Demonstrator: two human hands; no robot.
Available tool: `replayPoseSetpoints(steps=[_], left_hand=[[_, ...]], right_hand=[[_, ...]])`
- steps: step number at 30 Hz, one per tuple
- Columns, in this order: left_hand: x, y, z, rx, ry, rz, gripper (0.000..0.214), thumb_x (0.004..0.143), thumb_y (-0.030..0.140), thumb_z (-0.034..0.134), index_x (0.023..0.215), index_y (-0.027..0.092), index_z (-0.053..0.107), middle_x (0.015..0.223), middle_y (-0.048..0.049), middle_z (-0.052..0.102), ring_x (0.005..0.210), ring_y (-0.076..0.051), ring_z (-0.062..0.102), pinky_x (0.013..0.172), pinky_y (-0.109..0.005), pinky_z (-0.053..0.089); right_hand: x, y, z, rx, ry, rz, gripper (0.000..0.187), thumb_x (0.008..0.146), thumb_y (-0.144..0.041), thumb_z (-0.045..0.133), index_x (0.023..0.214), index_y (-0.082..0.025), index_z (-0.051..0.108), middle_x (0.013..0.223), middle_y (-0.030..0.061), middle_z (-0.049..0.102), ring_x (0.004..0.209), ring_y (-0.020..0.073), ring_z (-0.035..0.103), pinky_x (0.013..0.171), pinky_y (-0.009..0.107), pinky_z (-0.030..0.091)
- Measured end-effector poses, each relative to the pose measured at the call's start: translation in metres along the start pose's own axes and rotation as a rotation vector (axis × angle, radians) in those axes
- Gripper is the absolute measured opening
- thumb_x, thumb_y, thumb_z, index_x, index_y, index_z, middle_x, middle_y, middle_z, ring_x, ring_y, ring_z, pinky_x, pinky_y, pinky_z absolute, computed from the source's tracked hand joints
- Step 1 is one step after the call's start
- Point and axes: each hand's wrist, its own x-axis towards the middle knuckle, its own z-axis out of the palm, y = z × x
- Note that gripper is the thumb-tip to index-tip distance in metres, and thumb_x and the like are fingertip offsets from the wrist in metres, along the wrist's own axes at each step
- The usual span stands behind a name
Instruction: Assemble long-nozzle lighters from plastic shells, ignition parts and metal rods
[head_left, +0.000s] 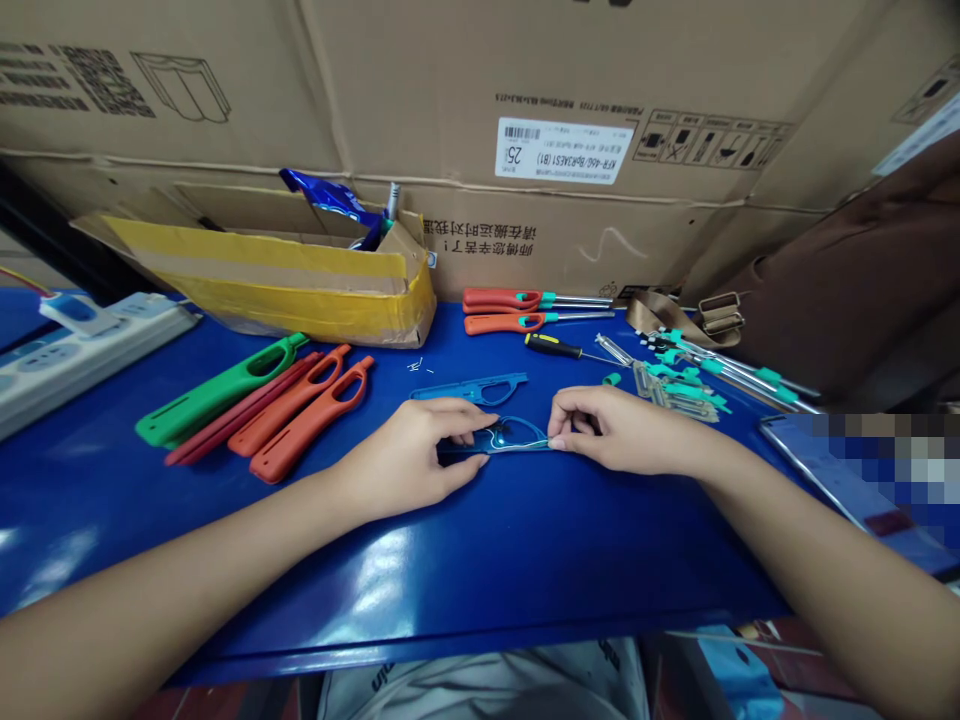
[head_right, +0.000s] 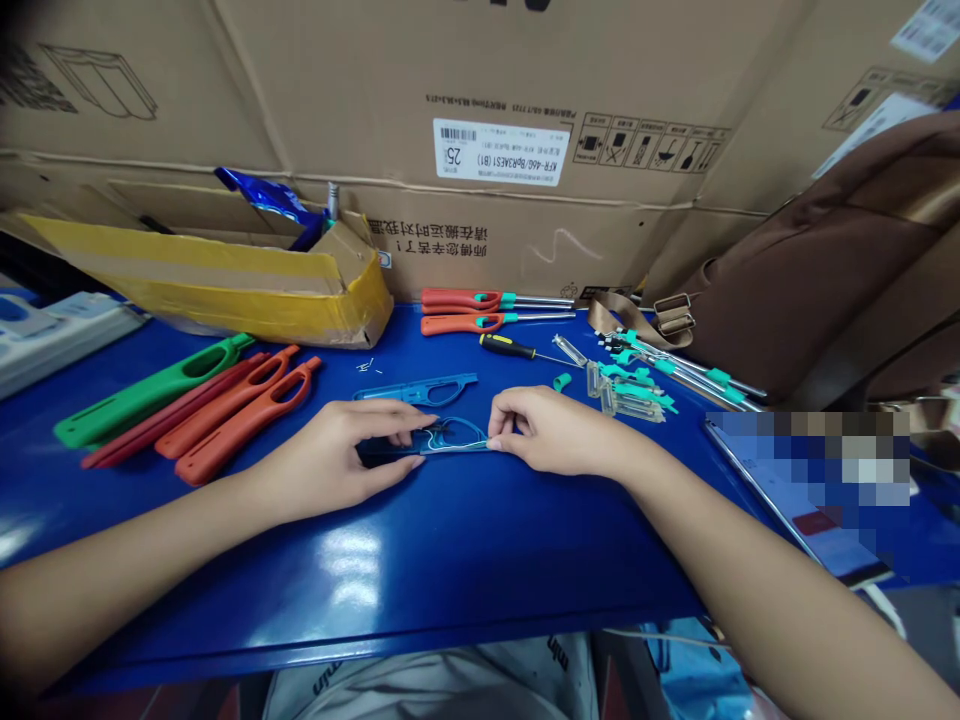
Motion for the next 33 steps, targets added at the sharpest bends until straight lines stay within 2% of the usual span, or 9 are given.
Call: replayPoseSetpoints(steps=[5,8,11,18,23,33], left_hand=[[0.001,-0.007,0.001,0.023,-0.005,0.026,0.039,0.089,0.014,0.068,0.127,0.017,0.07,0.109,-0.0071,0.077,0.085,-0.017,0.071,0.082,-0.032,0.059],[0.001,-0.009,0.003,0.057,-0.01,0.072,0.041,0.091,0.015,0.067,0.132,0.019,0.067,0.117,-0.0087,0.076,0.102,-0.022,0.07,0.094,-0.039,0.057],[0.001,-0.007,0.004,0.061,-0.018,0.12,0.044,0.093,0.015,0.066,0.137,0.02,0.063,0.118,-0.0088,0.075,0.107,-0.024,0.067,0.096,-0.041,0.056],[0.001,-0.007,0.004,0.089,-0.002,0.13,0.043,0.092,0.014,0.067,0.135,0.018,0.063,0.114,-0.0088,0.075,0.107,-0.023,0.064,0.096,-0.041,0.056],[-0.001,-0.009,0.006,0.093,0.002,0.132,0.046,0.093,0.017,0.069,0.137,0.014,0.06,0.122,-0.0118,0.073,0.111,-0.023,0.067,0.1,-0.04,0.056],[0.0,-0.009,0.005,0.09,0.018,0.11,0.046,0.091,0.021,0.073,0.136,0.018,0.062,0.118,-0.0086,0.075,0.107,-0.021,0.071,0.097,-0.036,0.058]], right_hand=[[-0.004,-0.003,0.003,-0.089,0.169,-0.199,0.008,0.087,-0.027,0.069,0.087,-0.019,0.068,0.085,0.001,0.066,0.072,0.013,0.054,0.067,0.025,0.043],[-0.003,-0.01,0.015,-0.114,0.303,-0.294,0.008,0.09,-0.023,0.067,0.096,-0.02,0.068,0.092,0.0011,0.067,0.076,0.0126,0.057,0.07,0.025,0.045],[0.0,-0.014,0.028,-0.159,0.374,-0.359,0.014,0.092,-0.022,0.066,0.106,-0.02,0.067,0.102,0.0027,0.07,0.08,0.0134,0.062,0.072,0.026,0.046],[0.007,-0.005,0.036,-0.241,0.345,-0.459,0.021,0.098,-0.02,0.06,0.116,-0.022,0.071,0.108,0.0042,0.075,0.097,0.0186,0.071,0.083,0.029,0.052],[0.007,-0.002,0.034,-0.262,0.325,-0.501,0.028,0.099,-0.014,0.055,0.118,-0.022,0.074,0.107,0.0045,0.075,0.093,0.0164,0.071,0.078,0.026,0.052],[0.005,-0.002,0.029,-0.293,0.259,-0.522,0.035,0.098,-0.011,0.051,0.122,-0.022,0.074,0.107,0.0062,0.072,0.084,0.0144,0.066,0.07,0.025,0.049]])
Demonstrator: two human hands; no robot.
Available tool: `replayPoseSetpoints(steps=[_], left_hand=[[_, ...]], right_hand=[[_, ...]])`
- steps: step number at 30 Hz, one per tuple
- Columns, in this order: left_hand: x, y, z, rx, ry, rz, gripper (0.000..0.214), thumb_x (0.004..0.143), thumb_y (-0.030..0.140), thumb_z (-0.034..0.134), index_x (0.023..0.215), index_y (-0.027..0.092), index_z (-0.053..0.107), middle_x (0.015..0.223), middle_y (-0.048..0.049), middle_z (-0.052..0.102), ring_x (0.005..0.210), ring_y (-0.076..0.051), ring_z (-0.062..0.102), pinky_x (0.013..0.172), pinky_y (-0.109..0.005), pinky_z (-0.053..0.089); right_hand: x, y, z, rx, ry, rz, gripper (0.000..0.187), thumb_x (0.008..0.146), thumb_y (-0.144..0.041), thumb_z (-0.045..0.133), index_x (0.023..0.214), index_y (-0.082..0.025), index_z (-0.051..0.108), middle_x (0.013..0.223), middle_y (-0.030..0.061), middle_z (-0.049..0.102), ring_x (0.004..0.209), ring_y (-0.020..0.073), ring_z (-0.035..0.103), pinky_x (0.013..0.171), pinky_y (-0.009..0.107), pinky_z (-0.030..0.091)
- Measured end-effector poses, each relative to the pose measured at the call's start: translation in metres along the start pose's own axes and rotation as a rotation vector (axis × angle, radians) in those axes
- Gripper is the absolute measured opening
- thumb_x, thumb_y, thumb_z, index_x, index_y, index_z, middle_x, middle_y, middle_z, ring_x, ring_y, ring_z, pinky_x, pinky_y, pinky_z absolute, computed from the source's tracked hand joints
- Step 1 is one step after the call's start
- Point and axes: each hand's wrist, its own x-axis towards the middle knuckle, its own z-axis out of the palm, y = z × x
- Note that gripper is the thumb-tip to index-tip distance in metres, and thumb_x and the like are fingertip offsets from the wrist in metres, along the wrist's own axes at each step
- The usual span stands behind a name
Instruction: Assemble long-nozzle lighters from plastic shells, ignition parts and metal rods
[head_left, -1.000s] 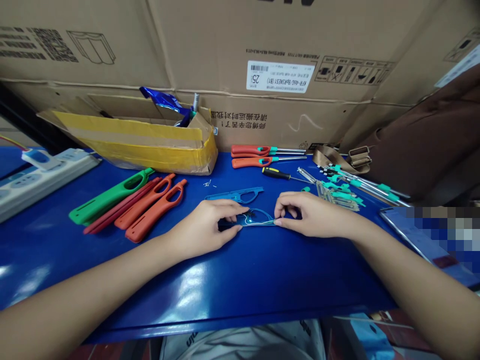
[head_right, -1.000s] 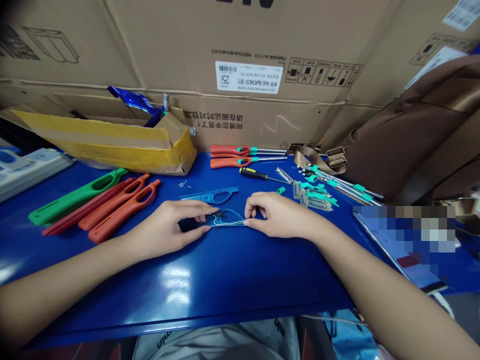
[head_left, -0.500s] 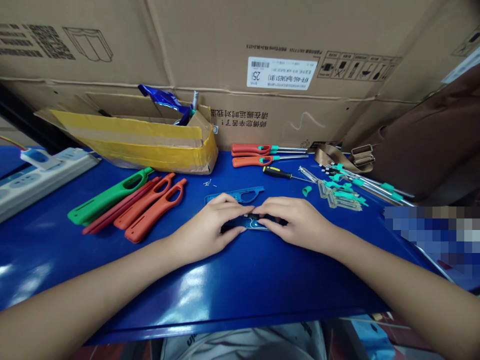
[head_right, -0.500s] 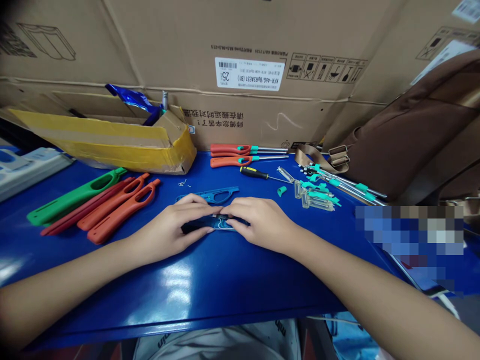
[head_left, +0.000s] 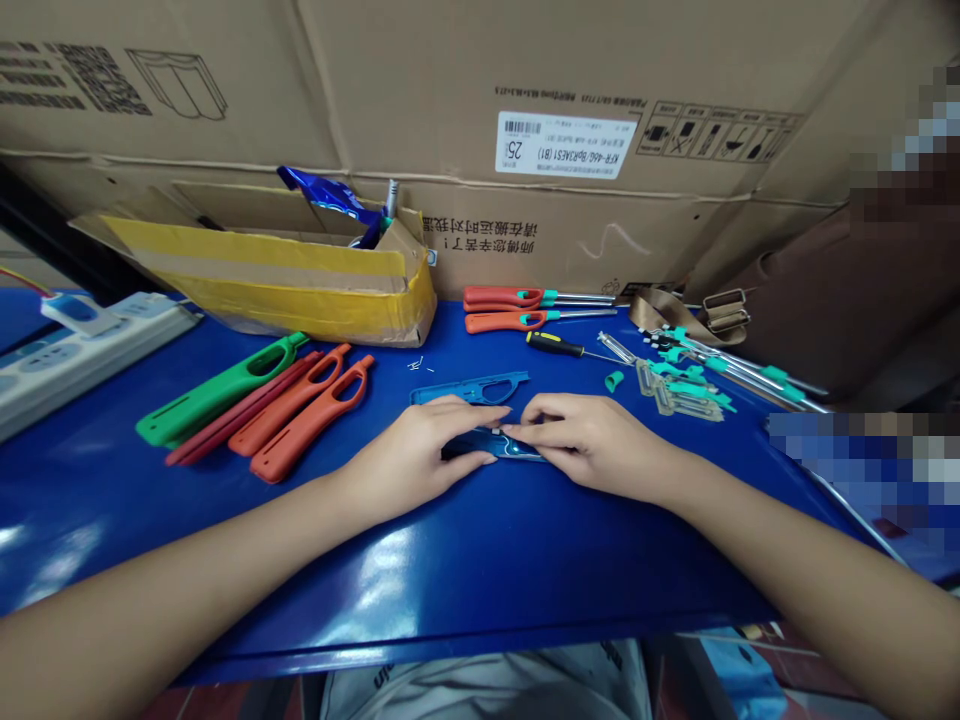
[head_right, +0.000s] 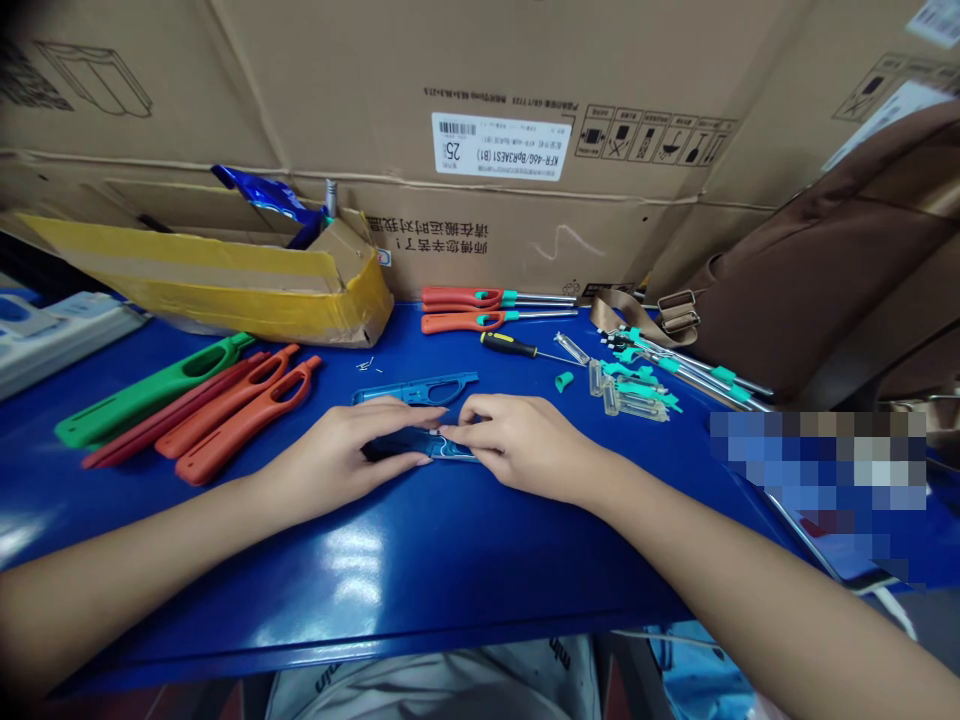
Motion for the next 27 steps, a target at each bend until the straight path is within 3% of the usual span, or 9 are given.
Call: replayPoseSetpoints(steps=[14,27], left_hand=[[-0.0014,0.0014,-0.0026,-0.037,-0.014,-0.015,0.045,0.092,0.024,0.072,0.135,0.022,0.062,0.118,-0.0073,0.075,0.108,-0.022,0.072,0.098,-0.036,0.059],[-0.002,0.0014,-0.0019,-0.009,-0.018,0.014,0.042,0.092,0.023,0.072,0.134,0.02,0.063,0.123,-0.009,0.074,0.113,-0.023,0.071,0.1,-0.038,0.058]], right_hand=[[-0.0004,0.0065,0.0014,0.225,0.004,0.01,0.033,0.1,-0.014,0.053,0.125,-0.022,0.074,0.104,0.0076,0.07,0.084,0.0142,0.066,0.074,0.027,0.051],[-0.0012,0.0057,-0.0001,0.266,0.035,-0.036,0.031,0.099,-0.014,0.055,0.122,-0.023,0.075,0.106,0.0078,0.072,0.089,0.0147,0.068,0.077,0.027,0.053]])
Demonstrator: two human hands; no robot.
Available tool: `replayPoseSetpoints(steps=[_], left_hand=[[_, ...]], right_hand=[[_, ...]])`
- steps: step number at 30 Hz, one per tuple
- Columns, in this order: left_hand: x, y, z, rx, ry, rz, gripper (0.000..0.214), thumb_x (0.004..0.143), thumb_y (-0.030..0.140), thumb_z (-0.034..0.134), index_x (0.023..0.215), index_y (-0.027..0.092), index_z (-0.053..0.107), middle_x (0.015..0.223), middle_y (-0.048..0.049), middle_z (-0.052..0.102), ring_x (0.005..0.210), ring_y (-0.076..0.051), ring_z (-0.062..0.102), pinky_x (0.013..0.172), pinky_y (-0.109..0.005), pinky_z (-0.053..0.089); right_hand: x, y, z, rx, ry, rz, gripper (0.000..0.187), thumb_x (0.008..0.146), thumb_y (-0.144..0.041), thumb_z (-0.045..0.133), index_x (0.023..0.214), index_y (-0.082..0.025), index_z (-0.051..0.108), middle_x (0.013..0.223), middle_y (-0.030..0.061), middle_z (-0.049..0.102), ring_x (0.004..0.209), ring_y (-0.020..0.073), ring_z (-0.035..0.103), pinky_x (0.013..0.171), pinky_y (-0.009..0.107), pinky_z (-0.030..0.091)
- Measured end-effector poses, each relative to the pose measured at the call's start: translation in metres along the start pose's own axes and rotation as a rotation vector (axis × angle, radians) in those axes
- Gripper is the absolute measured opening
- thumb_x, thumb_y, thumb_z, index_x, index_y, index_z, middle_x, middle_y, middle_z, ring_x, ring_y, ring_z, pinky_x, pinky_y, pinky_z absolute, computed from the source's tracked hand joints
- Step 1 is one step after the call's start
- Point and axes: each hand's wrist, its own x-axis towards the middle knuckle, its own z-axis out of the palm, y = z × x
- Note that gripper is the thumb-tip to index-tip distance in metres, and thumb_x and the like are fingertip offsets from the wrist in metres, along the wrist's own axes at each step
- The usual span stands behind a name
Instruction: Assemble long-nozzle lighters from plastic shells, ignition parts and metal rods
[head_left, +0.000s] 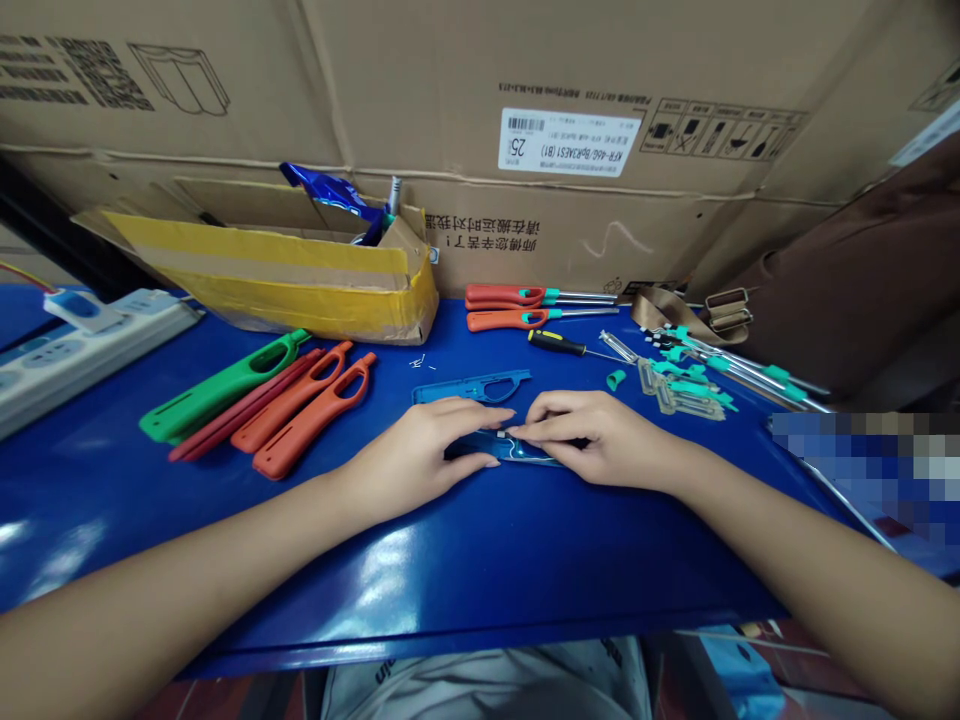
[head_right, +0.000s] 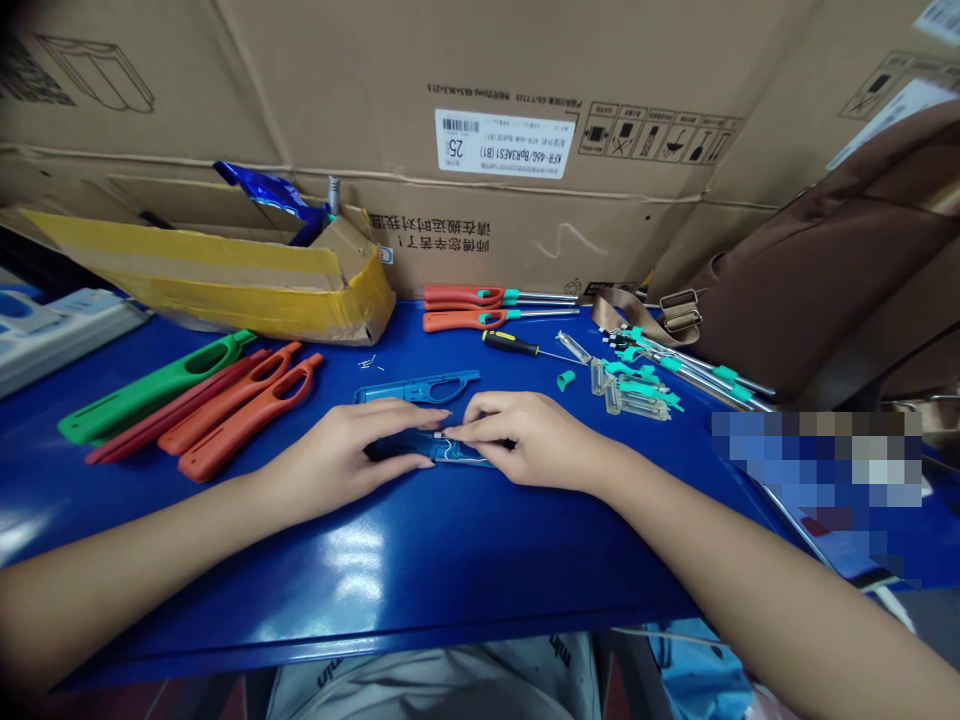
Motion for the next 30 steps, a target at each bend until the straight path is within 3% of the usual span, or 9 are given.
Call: replayPoseSetpoints(steps=[17,30], left_hand=[[0.0003,-0.0003,0.0006,-0.016,0.007,0.001,0.042,0.091,0.023,0.073,0.132,0.02,0.064,0.121,-0.0088,0.074,0.111,-0.023,0.071,0.099,-0.036,0.058],[0.0006,0.0,0.0005,-0.018,0.006,0.002,0.043,0.092,0.024,0.072,0.133,0.02,0.063,0.121,-0.0086,0.074,0.11,-0.023,0.071,0.098,-0.037,0.058]], right_hand=[[-0.0006,-0.0013,-0.0024,-0.201,-0.039,-0.027,0.032,0.099,-0.014,0.053,0.12,-0.022,0.075,0.106,0.008,0.073,0.088,0.0159,0.069,0.076,0.027,0.053],[-0.001,0.0007,-0.0026,-0.143,-0.046,-0.035,0.032,0.099,-0.015,0.053,0.122,-0.022,0.074,0.106,0.0081,0.072,0.087,0.0152,0.068,0.076,0.027,0.053]])
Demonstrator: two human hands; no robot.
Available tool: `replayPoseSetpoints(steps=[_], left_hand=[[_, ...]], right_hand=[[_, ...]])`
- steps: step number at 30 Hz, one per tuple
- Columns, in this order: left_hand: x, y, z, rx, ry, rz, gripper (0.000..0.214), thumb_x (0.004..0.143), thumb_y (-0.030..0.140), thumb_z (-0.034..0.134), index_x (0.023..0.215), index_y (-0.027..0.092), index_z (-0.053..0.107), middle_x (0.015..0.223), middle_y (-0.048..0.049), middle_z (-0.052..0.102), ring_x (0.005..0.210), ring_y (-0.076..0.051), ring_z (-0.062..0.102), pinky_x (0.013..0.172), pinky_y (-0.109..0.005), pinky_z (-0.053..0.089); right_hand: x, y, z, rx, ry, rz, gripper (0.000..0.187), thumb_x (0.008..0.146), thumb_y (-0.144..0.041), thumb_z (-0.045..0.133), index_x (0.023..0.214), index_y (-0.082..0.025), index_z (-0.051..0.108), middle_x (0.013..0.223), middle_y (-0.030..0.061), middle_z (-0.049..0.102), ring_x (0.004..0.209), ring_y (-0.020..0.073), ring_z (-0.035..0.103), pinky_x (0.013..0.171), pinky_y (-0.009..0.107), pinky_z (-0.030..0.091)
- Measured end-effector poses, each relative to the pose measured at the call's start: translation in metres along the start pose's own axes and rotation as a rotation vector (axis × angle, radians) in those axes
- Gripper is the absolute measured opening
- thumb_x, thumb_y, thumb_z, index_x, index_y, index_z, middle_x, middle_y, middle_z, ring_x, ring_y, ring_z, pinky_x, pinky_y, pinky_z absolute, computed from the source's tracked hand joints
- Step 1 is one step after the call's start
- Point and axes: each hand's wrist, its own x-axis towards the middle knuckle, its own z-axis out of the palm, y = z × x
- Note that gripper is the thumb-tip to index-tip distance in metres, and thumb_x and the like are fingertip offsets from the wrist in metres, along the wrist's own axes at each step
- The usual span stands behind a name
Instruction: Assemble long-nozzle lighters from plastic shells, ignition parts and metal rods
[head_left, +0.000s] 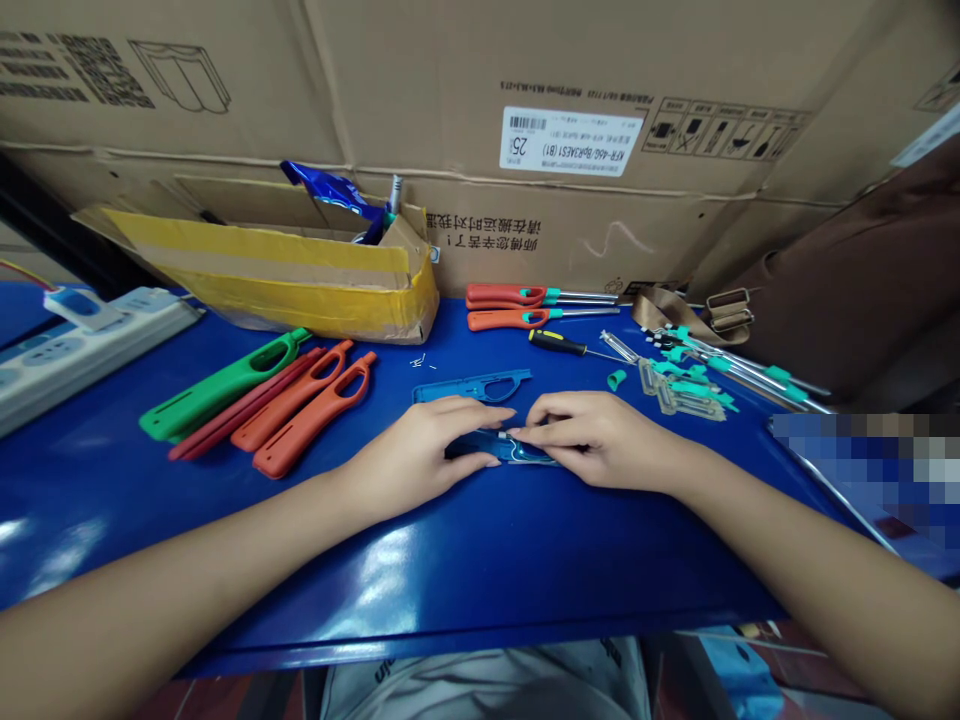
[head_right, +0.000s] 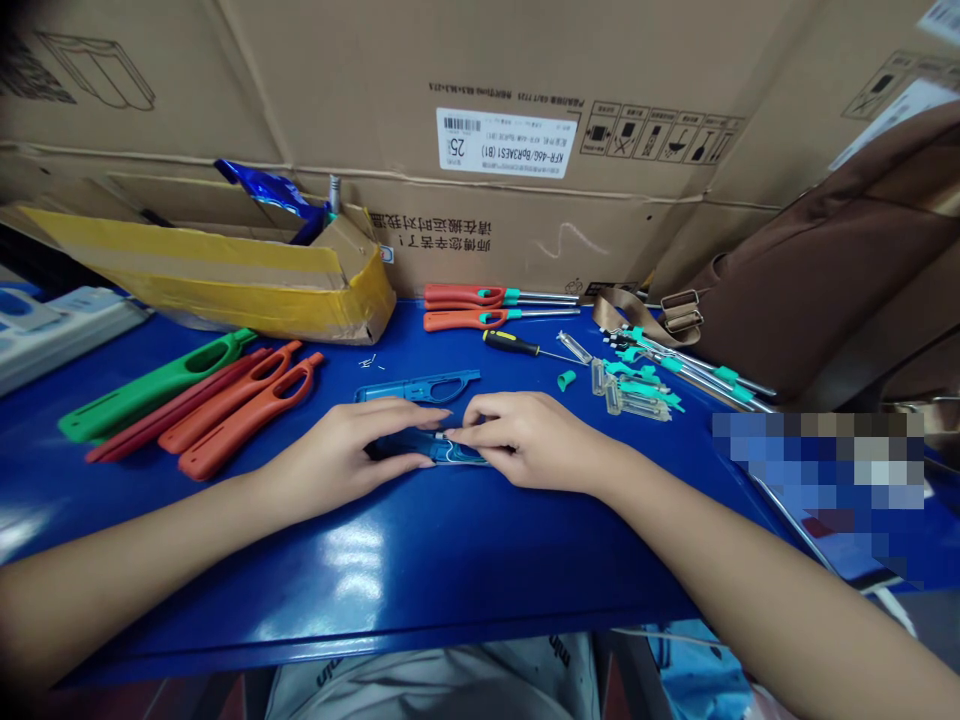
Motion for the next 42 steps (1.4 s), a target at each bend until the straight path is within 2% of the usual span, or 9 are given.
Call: replayPoseSetpoints(steps=[7,15,17,22,24,30,34,38,42], left_hand=[[0.0,0.001,0.001,0.012,0.003,-0.008,0.043,0.091,0.022,0.073,0.133,0.019,0.063,0.122,-0.0091,0.074,0.112,-0.023,0.071,0.1,-0.036,0.057],[0.001,0.003,-0.001,0.036,0.003,-0.02,0.044,0.091,0.021,0.074,0.133,0.018,0.063,0.118,-0.0084,0.076,0.107,-0.022,0.073,0.098,-0.036,0.058],[0.001,0.003,-0.001,0.063,0.004,0.0,0.045,0.09,0.022,0.074,0.134,0.017,0.063,0.117,-0.0085,0.076,0.105,-0.022,0.073,0.096,-0.036,0.059],[-0.001,0.004,0.0,0.14,-0.031,0.069,0.041,0.096,0.021,0.067,0.136,0.017,0.062,0.109,-0.008,0.076,0.098,-0.021,0.072,0.089,-0.034,0.059],[-0.002,0.005,-0.001,0.17,-0.051,0.086,0.04,0.097,0.02,0.064,0.137,0.017,0.061,0.108,-0.0079,0.076,0.097,-0.021,0.072,0.088,-0.033,0.06],[-0.002,0.014,-0.007,0.347,-0.125,0.105,0.039,0.101,0.02,0.054,0.139,0.017,0.06,0.117,-0.0099,0.074,0.102,-0.022,0.073,0.087,-0.034,0.061],[-0.003,0.02,-0.012,0.47,-0.17,0.147,0.037,0.102,0.017,0.049,0.137,0.013,0.061,0.115,-0.012,0.075,0.1,-0.023,0.074,0.084,-0.035,0.062],[-0.004,0.023,-0.017,0.456,-0.201,0.117,0.037,0.102,0.017,0.05,0.137,0.014,0.062,0.11,-0.0099,0.076,0.094,-0.023,0.074,0.08,-0.035,0.062],[-0.004,0.023,-0.018,0.425,-0.227,0.103,0.034,0.101,0.015,0.051,0.131,0.017,0.065,0.115,-0.008,0.074,0.099,-0.024,0.071,0.087,-0.038,0.061]], right_hand=[[0.001,0.0,0.001,-0.023,-0.023,-0.004,0.032,0.1,-0.014,0.051,0.122,-0.019,0.073,0.107,0.0089,0.071,0.088,0.0158,0.067,0.076,0.027,0.053],[0.004,-0.005,0.003,-0.229,-0.075,-0.029,0.036,0.099,-0.014,0.047,0.123,-0.019,0.072,0.109,0.0097,0.069,0.088,0.0187,0.065,0.072,0.03,0.05],[0.003,-0.006,0.0,-0.212,-0.08,0.007,0.032,0.1,-0.017,0.049,0.122,-0.021,0.073,0.112,0.0091,0.068,0.089,0.0184,0.065,0.074,0.03,0.05],[-0.002,-0.005,-0.014,-0.143,0.045,0.069,0.024,0.099,-0.024,0.054,0.112,-0.021,0.074,0.108,0.0072,0.066,0.085,0.0164,0.064,0.075,0.029,0.049],[-0.004,-0.006,-0.019,-0.131,0.054,0.074,0.02,0.097,-0.025,0.057,0.108,-0.02,0.074,0.107,0.0063,0.065,0.086,0.0163,0.064,0.076,0.029,0.048],[-0.004,-0.014,-0.017,-0.102,-0.113,0.128,0.015,0.093,-0.028,0.066,0.107,-0.023,0.066,0.115,0.0042,0.063,0.086,0.0158,0.064,0.072,0.027,0.046],[-0.001,-0.018,-0.011,-0.105,-0.208,0.178,0.011,0.097,-0.025,0.061,0.107,-0.023,0.062,0.116,0.0035,0.061,0.081,0.0142,0.062,0.069,0.027,0.043],[0.0,-0.018,-0.013,0.012,-0.174,0.185,0.007,0.097,-0.02,0.059,0.103,-0.022,0.061,0.108,0.0021,0.061,0.08,0.0123,0.058,0.07,0.025,0.042],[0.0,-0.018,-0.02,0.12,-0.152,0.214,0.011,0.092,-0.011,0.059,0.096,-0.021,0.057,0.093,-0.0017,0.059,0.069,0.0093,0.051,0.066,0.023,0.04]])
